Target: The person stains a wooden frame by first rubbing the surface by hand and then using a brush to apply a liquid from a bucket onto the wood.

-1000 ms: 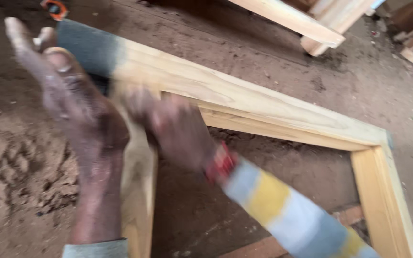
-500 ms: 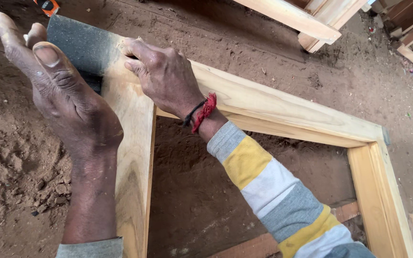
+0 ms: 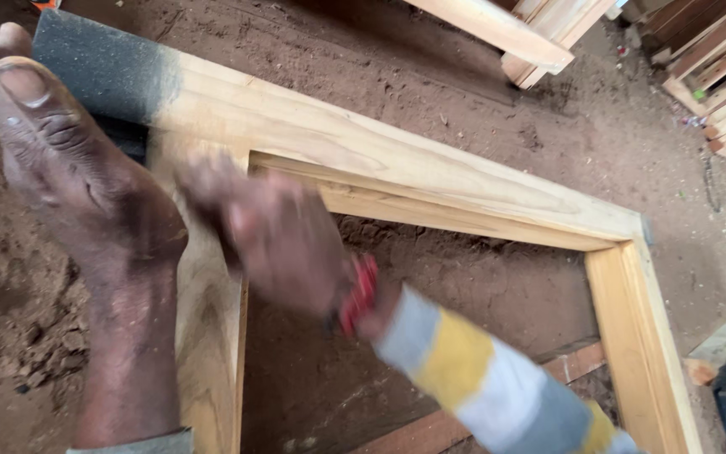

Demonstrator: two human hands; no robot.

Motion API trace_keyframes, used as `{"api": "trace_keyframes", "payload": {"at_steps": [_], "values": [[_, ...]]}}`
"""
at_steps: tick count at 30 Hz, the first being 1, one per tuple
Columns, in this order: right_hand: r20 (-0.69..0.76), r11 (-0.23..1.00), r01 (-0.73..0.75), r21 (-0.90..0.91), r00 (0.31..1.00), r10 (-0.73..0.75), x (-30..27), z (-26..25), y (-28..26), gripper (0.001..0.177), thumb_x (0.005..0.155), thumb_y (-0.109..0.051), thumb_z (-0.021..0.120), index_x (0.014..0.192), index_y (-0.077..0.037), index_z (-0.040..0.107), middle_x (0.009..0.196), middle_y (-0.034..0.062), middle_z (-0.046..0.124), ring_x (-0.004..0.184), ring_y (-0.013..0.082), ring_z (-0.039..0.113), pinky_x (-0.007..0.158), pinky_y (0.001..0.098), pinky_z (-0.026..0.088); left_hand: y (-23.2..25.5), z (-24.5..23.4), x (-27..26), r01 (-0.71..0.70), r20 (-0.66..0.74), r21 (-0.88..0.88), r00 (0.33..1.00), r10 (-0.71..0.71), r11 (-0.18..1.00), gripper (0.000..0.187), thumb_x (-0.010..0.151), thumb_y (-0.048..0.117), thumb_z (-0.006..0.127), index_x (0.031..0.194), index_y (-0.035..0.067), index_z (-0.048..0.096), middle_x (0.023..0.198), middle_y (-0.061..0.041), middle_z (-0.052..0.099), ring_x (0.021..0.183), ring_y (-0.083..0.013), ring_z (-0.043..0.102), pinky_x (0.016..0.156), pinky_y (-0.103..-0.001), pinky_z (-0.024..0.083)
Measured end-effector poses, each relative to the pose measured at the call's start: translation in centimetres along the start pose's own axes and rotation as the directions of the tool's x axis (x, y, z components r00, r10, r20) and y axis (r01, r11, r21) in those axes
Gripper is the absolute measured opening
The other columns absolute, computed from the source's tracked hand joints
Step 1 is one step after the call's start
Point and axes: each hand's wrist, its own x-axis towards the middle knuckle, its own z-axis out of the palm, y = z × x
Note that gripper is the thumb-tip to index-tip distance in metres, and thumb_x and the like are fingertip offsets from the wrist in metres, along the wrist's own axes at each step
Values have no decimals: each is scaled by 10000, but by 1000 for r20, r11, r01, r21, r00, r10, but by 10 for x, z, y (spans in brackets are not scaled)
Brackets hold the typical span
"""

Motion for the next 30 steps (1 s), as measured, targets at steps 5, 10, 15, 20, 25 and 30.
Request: {"api": "trace_keyframes", "payload": {"at_steps": [5, 10, 15, 20, 25, 30], "values": [[146, 940, 87, -330, 988, -41, 12, 15, 30, 345, 1127, -66, 454, 1426, -94, 622, 700, -1, 638, 485, 79, 476, 401, 225, 389, 5, -4, 4, -40, 12, 11, 999, 40, 999, 744, 1184, 596, 138, 1459, -34, 424, 1444, -250, 526, 1425, -310, 544, 1228, -391, 435], [8, 972, -88, -218, 996, 92, 78, 48, 77, 177, 1062, -296, 583, 1166, -203, 691, 664, -104, 603, 438, 68, 436, 382, 225, 386, 0, -3, 5, -94, 16, 17, 995, 94, 995, 719, 1191, 528, 120, 1499, -41, 434, 1494, -243, 523, 1453, -313, 516, 1273, -392, 383], [149, 974, -138, -180, 975, 166, 36, 19, 18, 262, 1089, -222, 573, 1225, -21, 671, 573, 28, 599, 424, 78, 410, 350, 274, 367, -14, -1, 1, -66, -25, -15, 998, 65, 998, 763, 1171, 582, 135, 1537, -68, 293, 1511, -277, 469, 1495, -346, 490, 1274, -427, 367], [81, 985, 45, -166, 996, -32, 16, -6, -18, 438, 947, -2, 521, 1372, -20, 629, 652, 37, 632, 457, 94, 410, 376, 244, 373, -24, 5, 1, -75, -62, -5, 995, 74, 997, 757, 1158, 567, 87, 1613, -24, 212, 1624, -246, 370, 1541, -308, 413, 1307, -389, 326], [70, 976, -119, -180, 989, 133, 67, 23, 47, 277, 1019, -181, 620, 1268, -107, 717, 618, 52, 724, 395, 85, 433, 335, 241, 389, 4, -2, 3, 162, 22, 18, 987, -162, 987, 794, 1095, 615, 93, 1493, 26, 445, 1332, -264, 493, 1161, -322, 486, 1035, -417, 403], [-56, 992, -113, -48, 992, 111, 65, 32, 46, 226, 1005, -226, 654, 1201, -146, 732, 1250, 56, 746, 790, 162, 742, 739, 303, 622, 6, -5, 4, -55, 39, 28, 998, 54, 998, 733, 1199, 583, 112, 1548, -16, 352, 1562, -207, 479, 1510, -270, 482, 1270, -382, 359]]}}
